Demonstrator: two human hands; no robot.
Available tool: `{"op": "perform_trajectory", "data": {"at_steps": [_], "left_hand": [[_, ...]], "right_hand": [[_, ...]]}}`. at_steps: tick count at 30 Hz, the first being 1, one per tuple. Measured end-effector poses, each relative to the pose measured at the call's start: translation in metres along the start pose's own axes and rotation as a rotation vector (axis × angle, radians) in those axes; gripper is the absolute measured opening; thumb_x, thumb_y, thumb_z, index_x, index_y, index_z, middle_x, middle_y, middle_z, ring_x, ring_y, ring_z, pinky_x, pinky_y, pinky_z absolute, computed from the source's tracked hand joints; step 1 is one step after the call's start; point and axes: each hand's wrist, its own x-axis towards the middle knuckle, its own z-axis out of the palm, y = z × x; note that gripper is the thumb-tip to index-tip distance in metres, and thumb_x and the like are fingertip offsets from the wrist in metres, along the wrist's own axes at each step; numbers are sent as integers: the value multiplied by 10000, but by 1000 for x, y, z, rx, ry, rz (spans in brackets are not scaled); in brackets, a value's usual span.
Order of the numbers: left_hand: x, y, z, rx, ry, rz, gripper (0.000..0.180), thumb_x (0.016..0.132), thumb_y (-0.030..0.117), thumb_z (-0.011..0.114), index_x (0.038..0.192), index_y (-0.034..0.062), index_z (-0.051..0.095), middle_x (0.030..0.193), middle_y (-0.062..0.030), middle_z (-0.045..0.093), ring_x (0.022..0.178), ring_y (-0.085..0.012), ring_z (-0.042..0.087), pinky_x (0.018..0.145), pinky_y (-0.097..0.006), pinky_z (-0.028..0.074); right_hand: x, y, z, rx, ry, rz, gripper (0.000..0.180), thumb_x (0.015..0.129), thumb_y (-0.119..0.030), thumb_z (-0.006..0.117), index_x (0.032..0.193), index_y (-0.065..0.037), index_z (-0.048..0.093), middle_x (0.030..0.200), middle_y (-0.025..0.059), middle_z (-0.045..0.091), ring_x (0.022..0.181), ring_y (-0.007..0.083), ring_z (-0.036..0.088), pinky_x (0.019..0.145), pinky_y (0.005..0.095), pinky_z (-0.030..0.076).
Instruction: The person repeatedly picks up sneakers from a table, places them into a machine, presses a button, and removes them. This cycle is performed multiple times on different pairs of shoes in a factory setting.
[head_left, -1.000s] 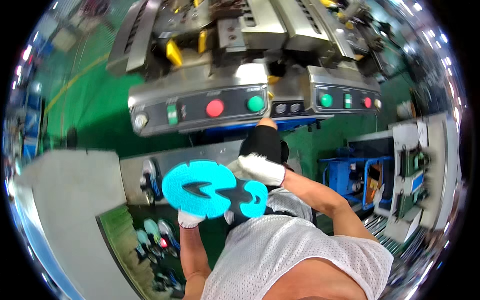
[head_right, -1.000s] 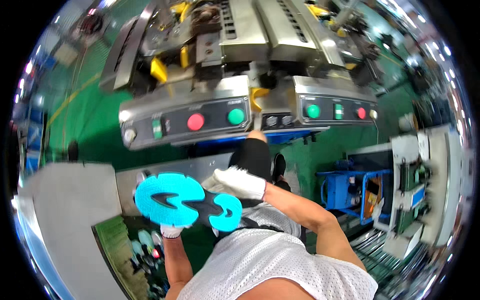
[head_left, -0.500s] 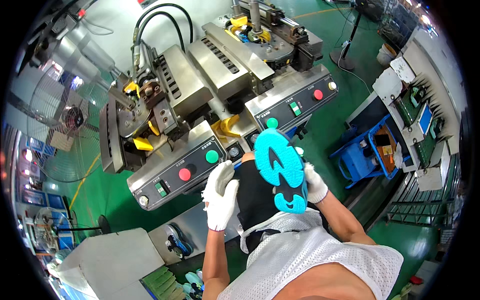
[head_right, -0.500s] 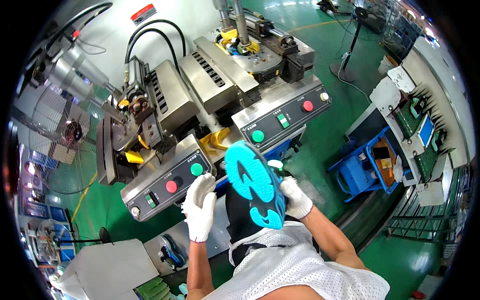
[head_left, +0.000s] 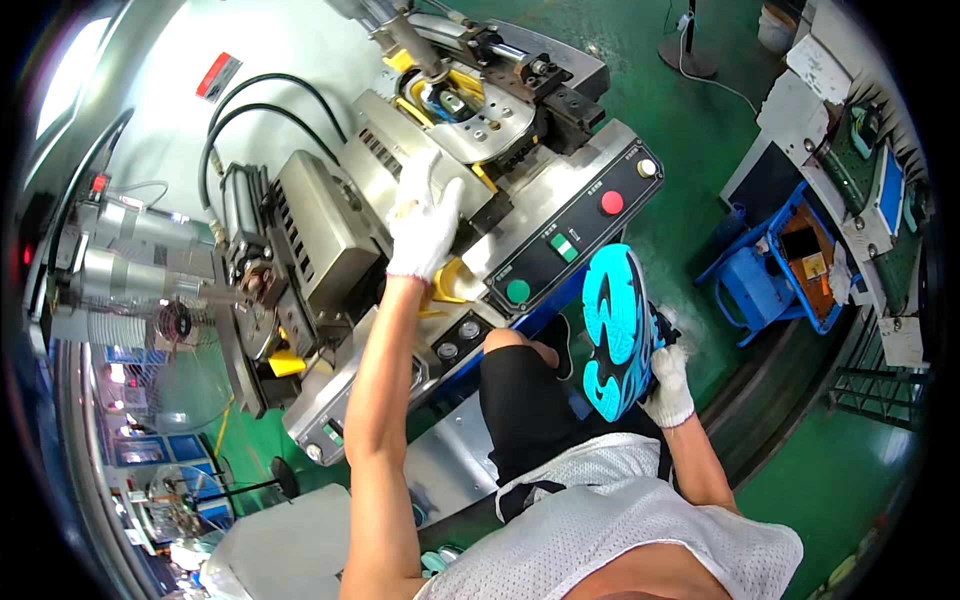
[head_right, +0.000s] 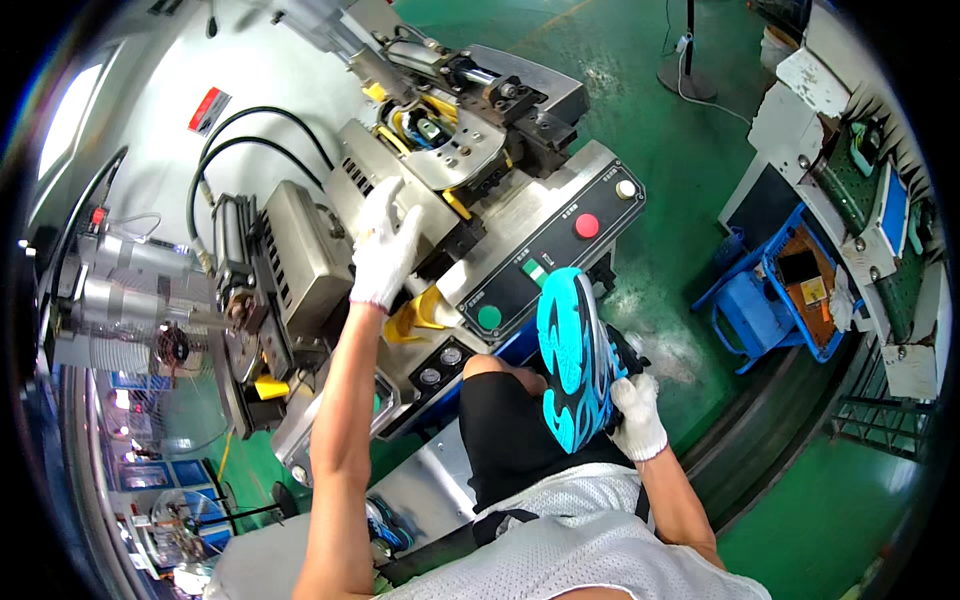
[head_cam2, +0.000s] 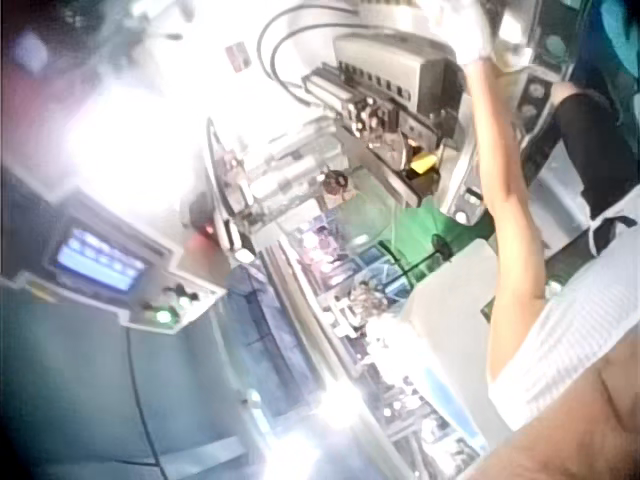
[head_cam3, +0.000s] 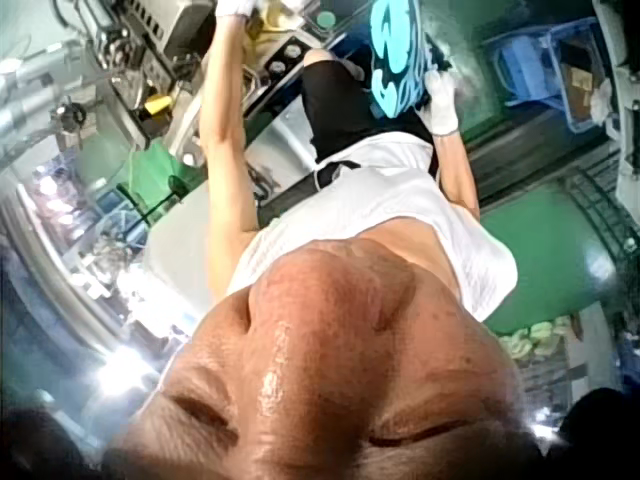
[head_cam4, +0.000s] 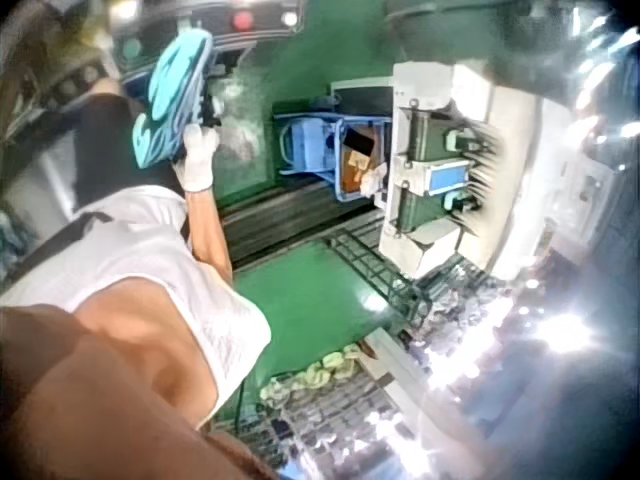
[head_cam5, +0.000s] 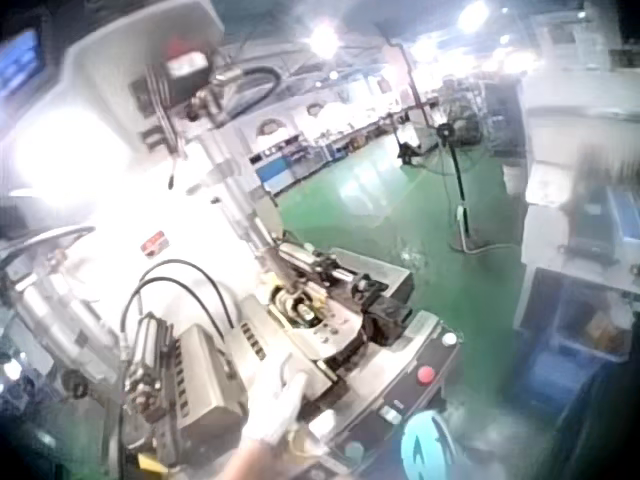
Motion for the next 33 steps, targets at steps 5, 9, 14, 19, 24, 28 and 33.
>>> {"op": "perform_trajectory", "data": {"at_steps": [5,9,14,19,24,28,33], "left_hand": [[97,-69,74,157,-90,-27,542,1007,290,611,1459,3,522,1489,-251,542,1405,-387,518,1178,-427,401],[160,-88,122,178,-117,-234,644,975,334,590,1528,27,465,1491,-314,532,1400,-432,519,1182,-453,390],[214,-144,159,70,-27,-311,579,926,305,677,1442,53,604,1236,-208,731,1075,-290,725,964,-385,547],[216,-138,161,97,225,-400,408,924,169,723,1322,86,691,1142,-118,730,994,-206,697,909,-338,561],[181,-80,95,-455,576,-197,463,964,68,676,1411,13,571,1237,-169,697,1084,-230,677,996,-333,525],[93,33,30,-474,628,-167,459,977,14,630,1428,21,546,1314,-182,671,1190,-247,651,1065,-360,498],[-98,40,-28,-470,170,164,417,880,-91,593,1279,27,621,1311,-160,676,1240,-322,638,1139,-463,454]], "right_hand": [[18,-2,-32,-31,194,51,796,844,-526,848,1300,80,604,1145,88,729,942,165,719,828,370,612],[40,-4,-66,73,222,77,827,863,-428,870,1471,6,516,1325,83,685,1135,206,698,960,409,597],[61,-3,-81,-4,298,55,901,857,-530,845,1487,12,497,1314,129,698,1125,268,724,941,459,621],[63,6,-83,45,356,79,740,852,-435,877,1360,18,586,1226,96,715,1045,202,718,907,406,613],[64,1,-56,-69,395,5,373,904,-310,836,1019,-42,604,931,-4,658,781,120,645,714,340,577],[96,-13,-10,-155,560,-198,160,956,-172,742,1041,-88,635,898,-30,613,730,77,532,667,292,504],[191,-57,32,-772,213,-507,402,959,-247,753,1277,-14,675,1010,20,680,879,99,589,778,306,502]]}}
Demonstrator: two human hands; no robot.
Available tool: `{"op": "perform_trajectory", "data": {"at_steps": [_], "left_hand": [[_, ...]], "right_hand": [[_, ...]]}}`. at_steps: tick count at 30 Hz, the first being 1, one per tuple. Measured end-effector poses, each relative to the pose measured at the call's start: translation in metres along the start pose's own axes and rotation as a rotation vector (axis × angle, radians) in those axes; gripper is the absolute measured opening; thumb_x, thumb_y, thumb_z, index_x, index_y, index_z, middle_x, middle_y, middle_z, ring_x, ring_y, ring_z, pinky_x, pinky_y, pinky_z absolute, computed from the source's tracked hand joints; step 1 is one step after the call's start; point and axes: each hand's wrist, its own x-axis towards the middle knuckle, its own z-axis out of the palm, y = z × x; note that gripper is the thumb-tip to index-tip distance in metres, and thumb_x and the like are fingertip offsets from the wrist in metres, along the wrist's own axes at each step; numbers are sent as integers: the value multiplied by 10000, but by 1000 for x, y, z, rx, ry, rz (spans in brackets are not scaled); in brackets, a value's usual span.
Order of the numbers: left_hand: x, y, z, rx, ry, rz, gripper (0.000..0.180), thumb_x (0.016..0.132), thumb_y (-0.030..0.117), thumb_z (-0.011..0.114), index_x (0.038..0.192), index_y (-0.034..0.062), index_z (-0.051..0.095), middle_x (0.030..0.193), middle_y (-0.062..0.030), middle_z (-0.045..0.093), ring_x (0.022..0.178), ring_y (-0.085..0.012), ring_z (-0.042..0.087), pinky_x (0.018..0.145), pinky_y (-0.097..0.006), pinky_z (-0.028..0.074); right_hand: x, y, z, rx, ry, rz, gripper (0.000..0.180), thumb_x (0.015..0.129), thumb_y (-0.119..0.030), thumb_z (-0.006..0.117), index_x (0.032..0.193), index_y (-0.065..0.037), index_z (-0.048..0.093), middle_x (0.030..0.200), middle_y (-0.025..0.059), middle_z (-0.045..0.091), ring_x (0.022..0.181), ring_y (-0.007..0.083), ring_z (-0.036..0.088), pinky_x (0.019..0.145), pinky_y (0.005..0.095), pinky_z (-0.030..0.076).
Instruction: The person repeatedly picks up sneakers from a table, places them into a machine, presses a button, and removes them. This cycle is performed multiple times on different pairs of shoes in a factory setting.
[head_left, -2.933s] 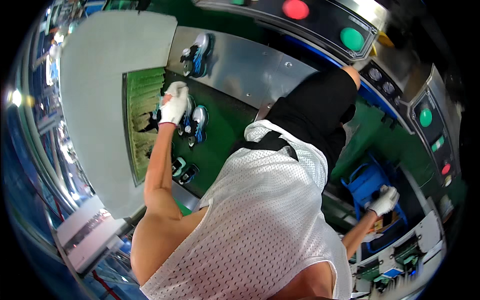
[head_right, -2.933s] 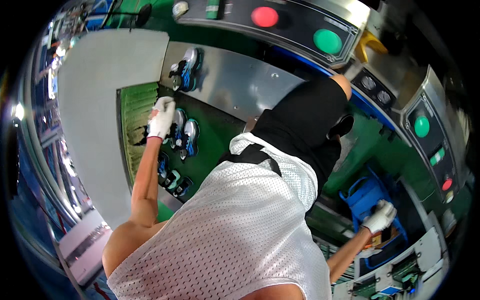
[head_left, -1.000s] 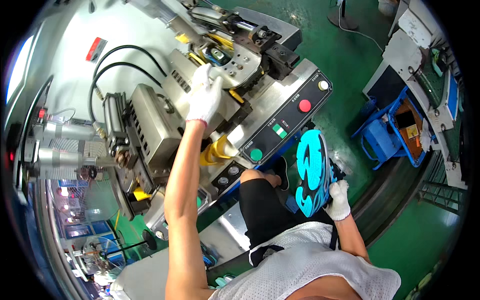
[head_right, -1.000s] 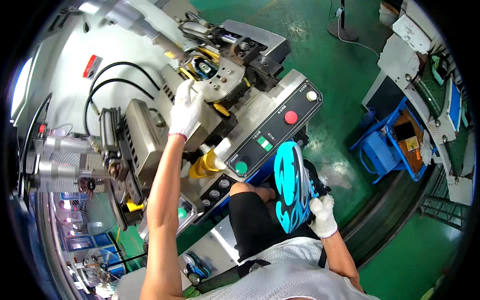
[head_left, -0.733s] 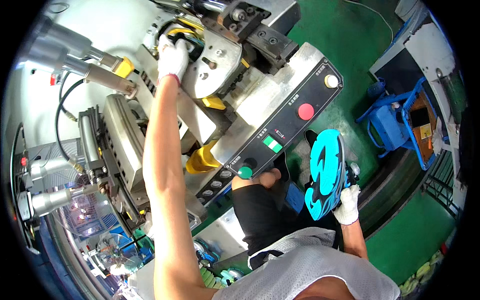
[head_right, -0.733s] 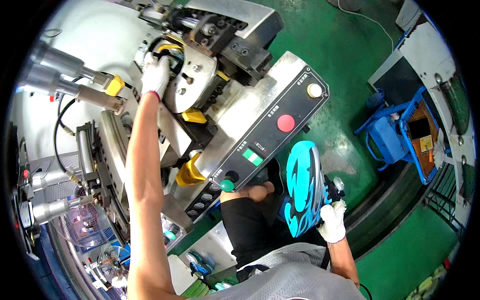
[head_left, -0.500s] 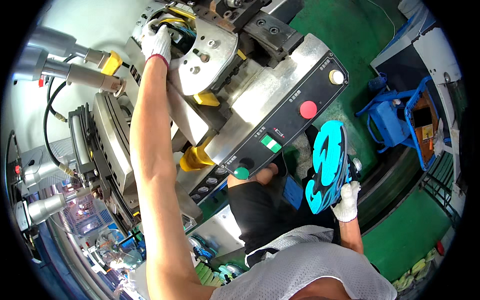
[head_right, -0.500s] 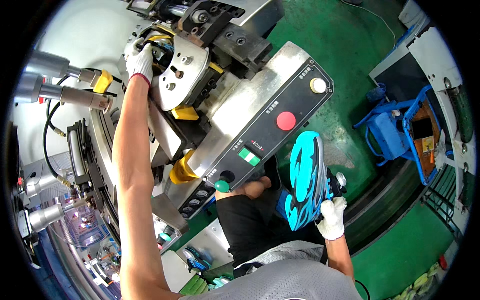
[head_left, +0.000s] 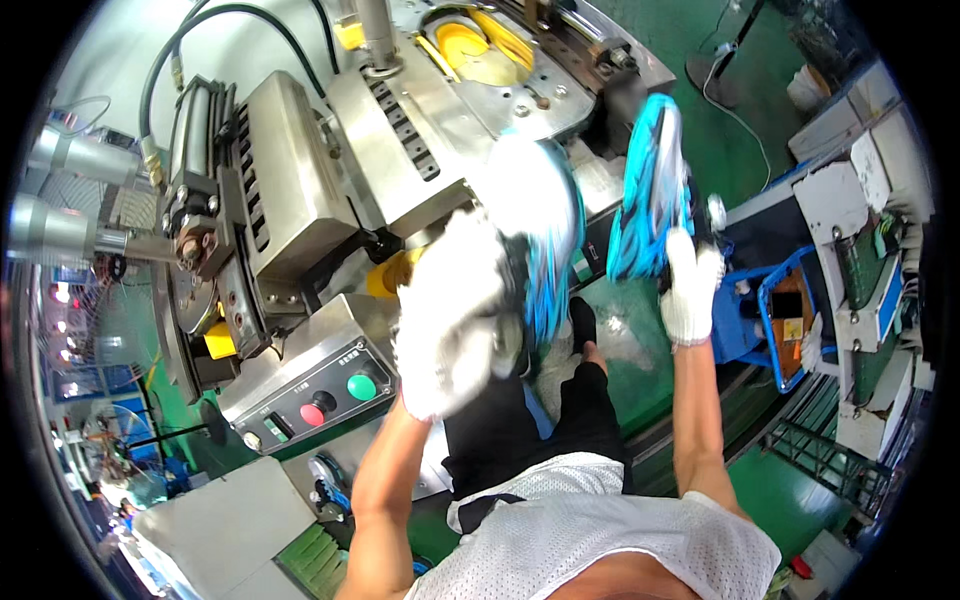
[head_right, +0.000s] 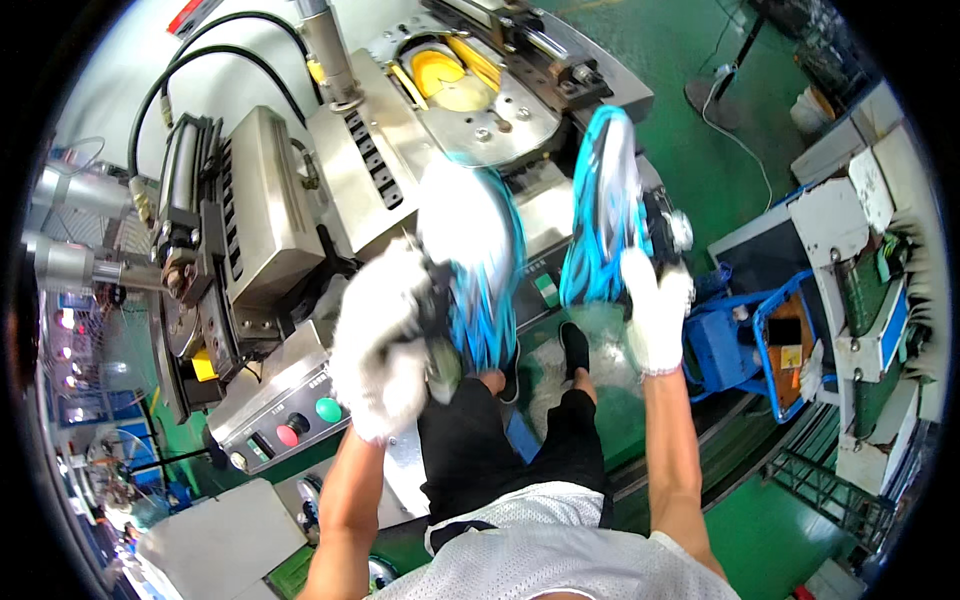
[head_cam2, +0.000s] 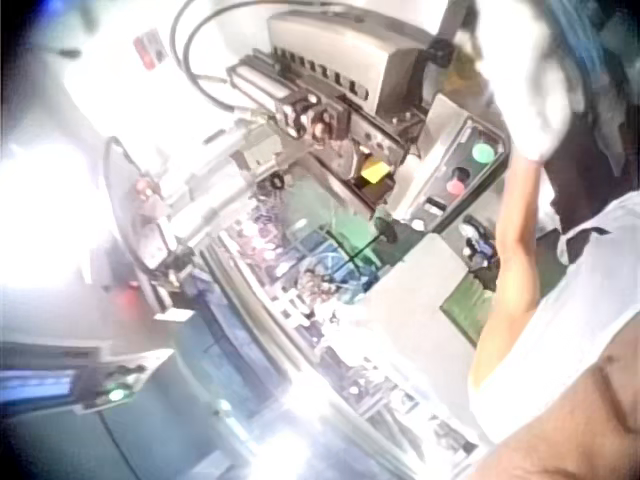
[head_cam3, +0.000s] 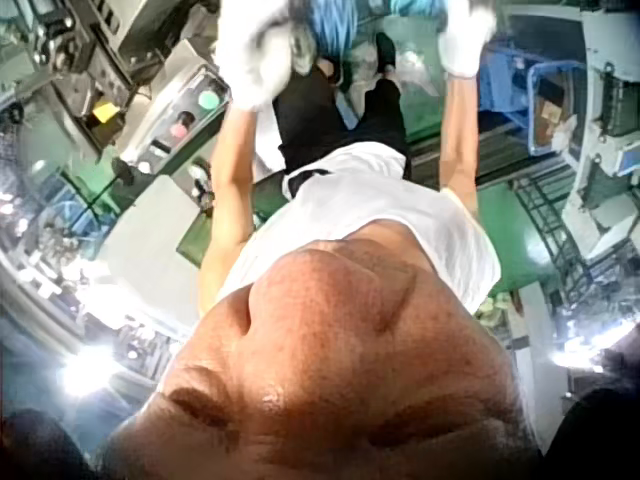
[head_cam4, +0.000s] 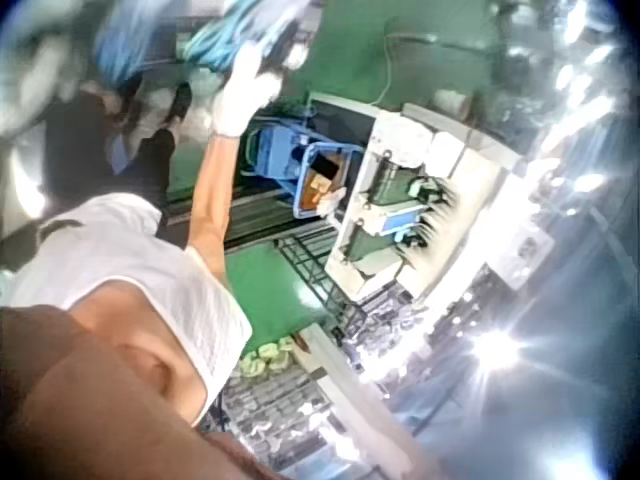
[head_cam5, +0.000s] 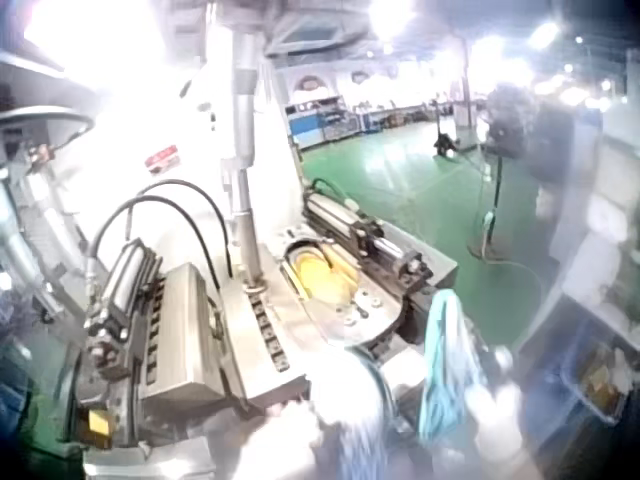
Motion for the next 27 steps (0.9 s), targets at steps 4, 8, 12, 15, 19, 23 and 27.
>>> {"op": "perform_trajectory", "data": {"at_steps": [4,8,12,15,19,23,27], "left_hand": [[-134,24,-24,-281,-273,-395,464,796,20,709,1255,66,654,1277,-194,650,1215,-466,616,1164,-538,422],[-226,38,-38,-181,-378,-700,443,796,-61,636,1224,44,672,1293,-209,650,1231,-421,630,1098,-469,490],[-239,37,-56,-229,-273,-731,448,797,-10,647,1239,59,669,1287,-203,652,1241,-429,613,1101,-493,484],[-247,28,-51,-246,-231,-765,452,801,-11,652,1248,58,670,1306,-191,652,1254,-421,612,1090,-489,492],[-252,21,-44,-235,-178,-746,419,809,-69,661,1212,43,691,1275,-177,663,1235,-405,629,1096,-478,492],[-243,18,-50,-218,-266,-705,441,808,-44,684,1236,64,689,1284,-169,665,1235,-407,629,1102,-465,489],[-265,19,-44,-204,-202,-725,478,806,15,721,1278,75,684,1331,-171,646,1290,-402,584,1157,-495,439]], "right_hand": [[105,-85,112,-275,-214,-387,547,930,-423,761,1211,43,708,1042,144,748,918,163,658,862,353,531],[220,-95,215,-970,-400,-319,754,865,-596,722,1268,41,698,1156,248,738,1083,276,710,949,385,536],[282,-41,289,-1223,-526,-495,849,846,-698,654,1211,67,709,1208,295,717,1156,406,700,980,458,543],[294,37,327,-1283,-448,-483,755,871,-690,589,1231,-42,735,1206,255,725,1164,403,686,1008,463,537],[289,29,331,-1322,-571,-444,710,862,-604,562,1246,-30,731,1280,237,707,1178,398,686,1008,458,530],[264,-13,301,-1296,-555,-422,725,938,-577,585,1341,22,651,1301,293,673,1211,418,659,1047,450,504],[103,-29,253,-583,-429,-699,740,931,-464,708,1454,33,543,1372,293,634,1281,429,623,1109,467,478]]}}
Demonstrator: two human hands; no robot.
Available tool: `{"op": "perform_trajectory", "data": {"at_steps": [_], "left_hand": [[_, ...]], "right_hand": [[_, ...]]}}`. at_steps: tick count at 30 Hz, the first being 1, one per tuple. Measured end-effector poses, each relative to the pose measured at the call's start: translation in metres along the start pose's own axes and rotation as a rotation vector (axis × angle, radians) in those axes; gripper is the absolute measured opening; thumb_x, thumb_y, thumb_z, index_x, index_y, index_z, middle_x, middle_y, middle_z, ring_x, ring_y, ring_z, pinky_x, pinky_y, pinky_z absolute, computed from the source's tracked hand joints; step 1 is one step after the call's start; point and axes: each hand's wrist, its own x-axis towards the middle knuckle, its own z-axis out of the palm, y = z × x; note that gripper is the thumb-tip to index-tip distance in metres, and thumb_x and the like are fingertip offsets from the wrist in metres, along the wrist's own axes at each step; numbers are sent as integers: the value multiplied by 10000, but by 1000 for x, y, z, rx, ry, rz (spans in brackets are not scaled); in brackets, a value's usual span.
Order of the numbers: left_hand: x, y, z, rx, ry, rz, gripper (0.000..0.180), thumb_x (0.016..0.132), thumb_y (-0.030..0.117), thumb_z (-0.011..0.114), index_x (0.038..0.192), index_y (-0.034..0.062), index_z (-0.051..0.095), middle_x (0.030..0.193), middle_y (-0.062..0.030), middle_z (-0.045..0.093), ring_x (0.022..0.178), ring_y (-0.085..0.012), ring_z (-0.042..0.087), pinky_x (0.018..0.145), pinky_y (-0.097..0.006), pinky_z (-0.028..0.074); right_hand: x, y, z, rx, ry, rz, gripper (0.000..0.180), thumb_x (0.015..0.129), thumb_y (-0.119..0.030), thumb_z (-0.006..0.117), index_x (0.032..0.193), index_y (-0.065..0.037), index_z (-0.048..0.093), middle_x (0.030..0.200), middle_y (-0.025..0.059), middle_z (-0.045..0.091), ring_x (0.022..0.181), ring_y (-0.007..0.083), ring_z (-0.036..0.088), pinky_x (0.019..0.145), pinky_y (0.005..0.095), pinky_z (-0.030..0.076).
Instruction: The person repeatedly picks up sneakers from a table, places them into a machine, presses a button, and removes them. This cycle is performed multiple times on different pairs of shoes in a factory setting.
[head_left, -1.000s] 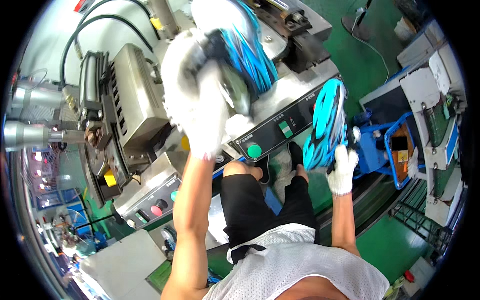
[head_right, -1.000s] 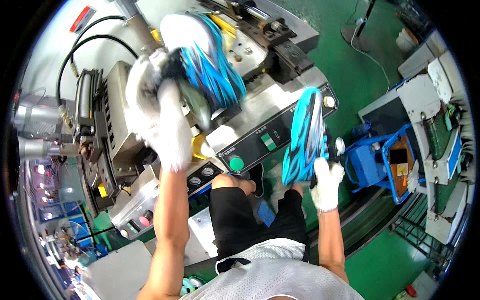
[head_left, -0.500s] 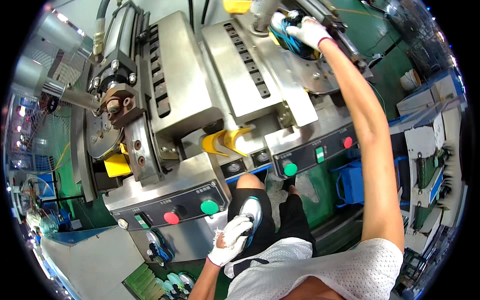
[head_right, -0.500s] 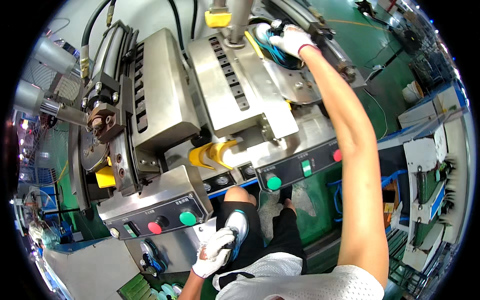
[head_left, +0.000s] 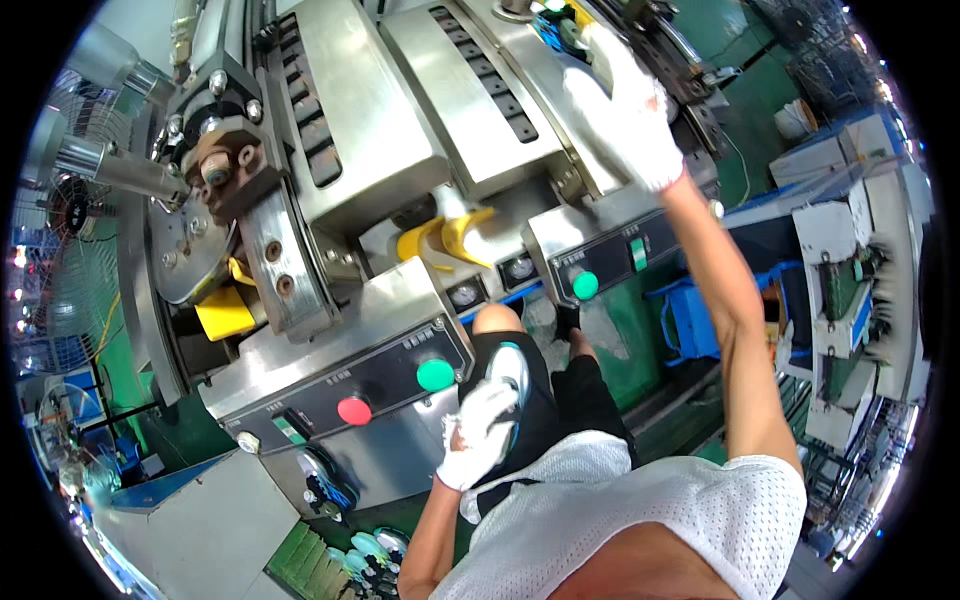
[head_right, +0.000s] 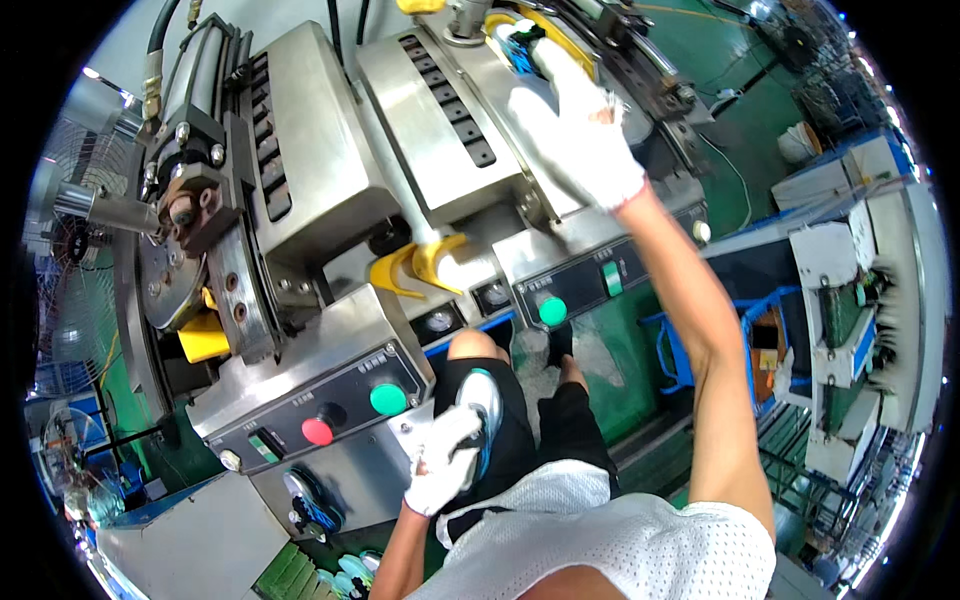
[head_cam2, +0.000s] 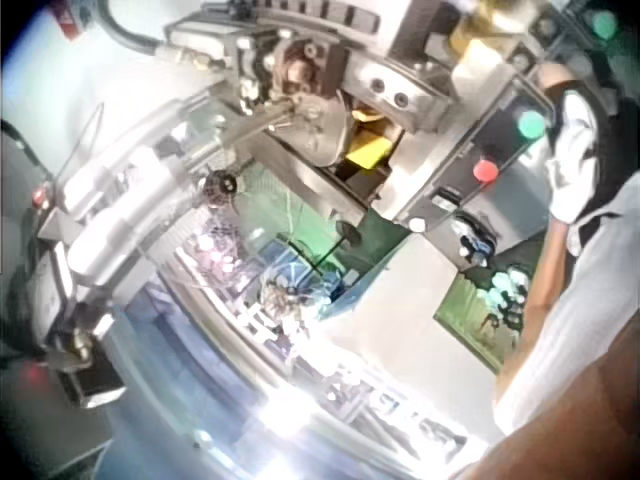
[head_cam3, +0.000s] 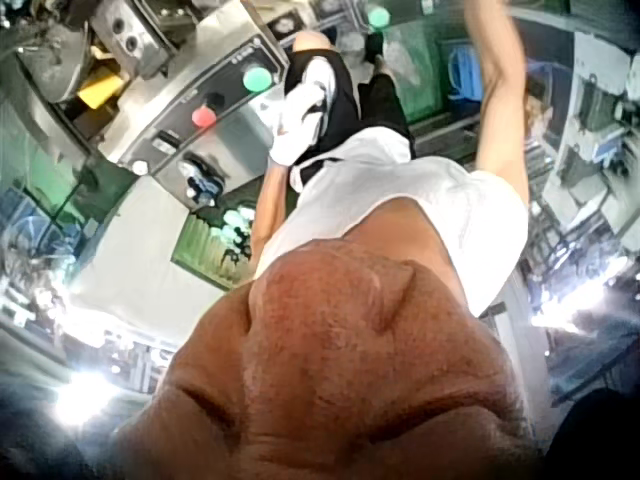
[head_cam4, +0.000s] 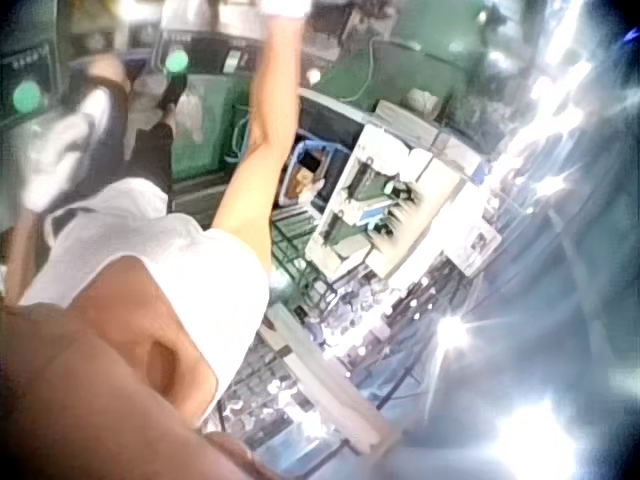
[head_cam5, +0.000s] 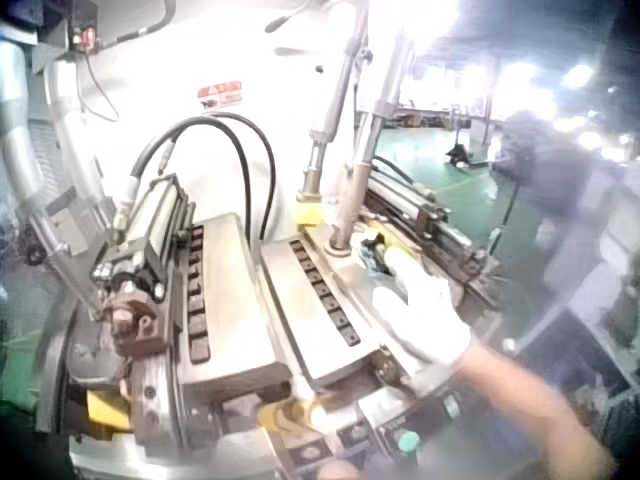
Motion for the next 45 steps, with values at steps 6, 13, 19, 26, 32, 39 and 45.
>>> {"op": "perform_trajectory", "data": {"at_steps": [6,13,19,26,32,39,45], "left_hand": [[-2,-2,17,-33,55,8,442,826,-27,709,1259,59,684,1324,-179,645,1253,-385,610,1102,-450,478],[-2,32,39,-75,219,35,452,848,-101,673,1280,27,635,1318,-157,618,1217,-296,629,1064,-375,503],[53,98,113,-140,200,315,488,883,-95,691,1344,25,585,1347,-131,585,1245,-251,589,1092,-369,465],[76,271,238,-229,-303,743,639,766,-66,784,1368,1,582,1400,-230,554,1294,-402,574,1103,-449,474],[65,256,273,-178,-630,1042,734,752,51,849,1421,22,549,1469,-234,539,1373,-479,522,1141,-551,455],[34,129,230,88,-589,432,559,876,80,775,1403,47,591,1430,-209,583,1316,-403,577,1108,-457,483],[-1,80,198,95,-283,250,465,956,163,712,1391,39,602,1374,-202,617,1294,-392,593,1099,-462,487]], "right_hand": [[-214,-61,7,-109,-309,8,927,909,-428,732,1599,42,329,1663,283,302,1559,462,254,1292,526,175],[-275,-85,-53,44,-317,173,988,910,-448,725,1631,35,252,1698,279,217,1599,414,161,1300,475,166],[-421,-146,-148,336,-362,439,1155,773,-410,864,1632,52,244,1704,258,193,1594,390,210,1305,442,187],[-426,-115,-223,141,689,681,999,866,-354,806,1621,5,260,1670,228,288,1562,357,286,1270,447,266],[-450,48,-429,-290,1135,710,694,951,-337,707,1549,-118,432,1517,245,474,1423,350,459,1182,462,370],[-569,246,-660,-519,858,987,478,1017,-370,607,1466,-207,608,1345,254,671,1256,347,643,1076,478,484],[-579,312,-740,-570,568,1443,826,901,-665,600,1395,-3,630,1230,201,736,1086,370,702,964,485,549]]}}
